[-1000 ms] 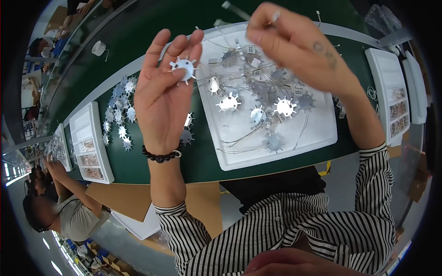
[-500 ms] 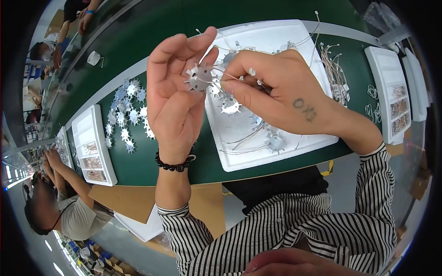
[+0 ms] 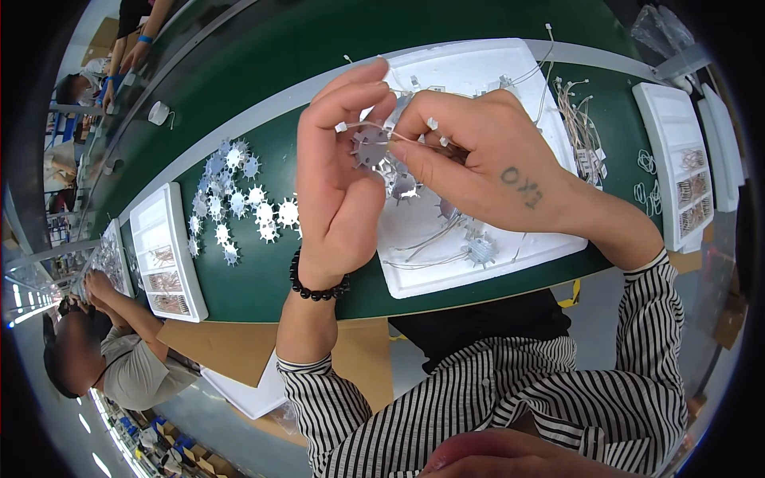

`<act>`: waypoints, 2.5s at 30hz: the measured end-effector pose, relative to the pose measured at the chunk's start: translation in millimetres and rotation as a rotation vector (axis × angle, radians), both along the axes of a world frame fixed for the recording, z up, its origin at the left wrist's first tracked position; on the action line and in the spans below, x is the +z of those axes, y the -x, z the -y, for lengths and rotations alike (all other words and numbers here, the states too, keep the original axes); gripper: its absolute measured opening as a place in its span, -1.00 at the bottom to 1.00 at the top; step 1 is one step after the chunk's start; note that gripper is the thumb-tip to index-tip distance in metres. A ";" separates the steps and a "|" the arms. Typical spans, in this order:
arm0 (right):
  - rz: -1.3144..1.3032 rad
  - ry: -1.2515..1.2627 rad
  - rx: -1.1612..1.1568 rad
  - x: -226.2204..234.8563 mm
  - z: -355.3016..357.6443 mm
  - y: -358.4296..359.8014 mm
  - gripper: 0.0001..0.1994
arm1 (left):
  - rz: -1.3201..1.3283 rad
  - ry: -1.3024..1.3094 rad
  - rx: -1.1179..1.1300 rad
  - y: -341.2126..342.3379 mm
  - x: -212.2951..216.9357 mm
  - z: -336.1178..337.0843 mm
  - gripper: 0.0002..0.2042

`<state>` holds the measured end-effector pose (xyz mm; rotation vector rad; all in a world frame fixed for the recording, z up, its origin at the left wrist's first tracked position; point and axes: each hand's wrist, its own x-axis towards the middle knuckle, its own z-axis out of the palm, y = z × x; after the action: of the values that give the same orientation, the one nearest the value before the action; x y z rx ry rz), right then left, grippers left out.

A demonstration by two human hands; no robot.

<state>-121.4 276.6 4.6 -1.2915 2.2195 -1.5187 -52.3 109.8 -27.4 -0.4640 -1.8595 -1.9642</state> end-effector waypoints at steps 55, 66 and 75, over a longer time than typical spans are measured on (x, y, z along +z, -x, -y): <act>-0.203 -0.330 0.121 24.7 -20.7 33.9 -0.66 | 0.166 -0.185 0.557 -3.6 13.3 20.7 -0.78; 0.004 -0.434 -0.101 50.2 -20.8 44.9 -0.61 | 0.507 0.628 0.679 -12.5 27.4 83.1 -0.73; 0.143 -0.194 0.268 23.0 -21.2 48.1 -0.81 | 0.824 1.146 0.260 -37.7 23.7 95.2 -0.48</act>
<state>-169.5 297.9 27.7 -1.3135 1.9578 -1.2263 -14.6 14.6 -3.7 0.3895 -3.2482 -0.7380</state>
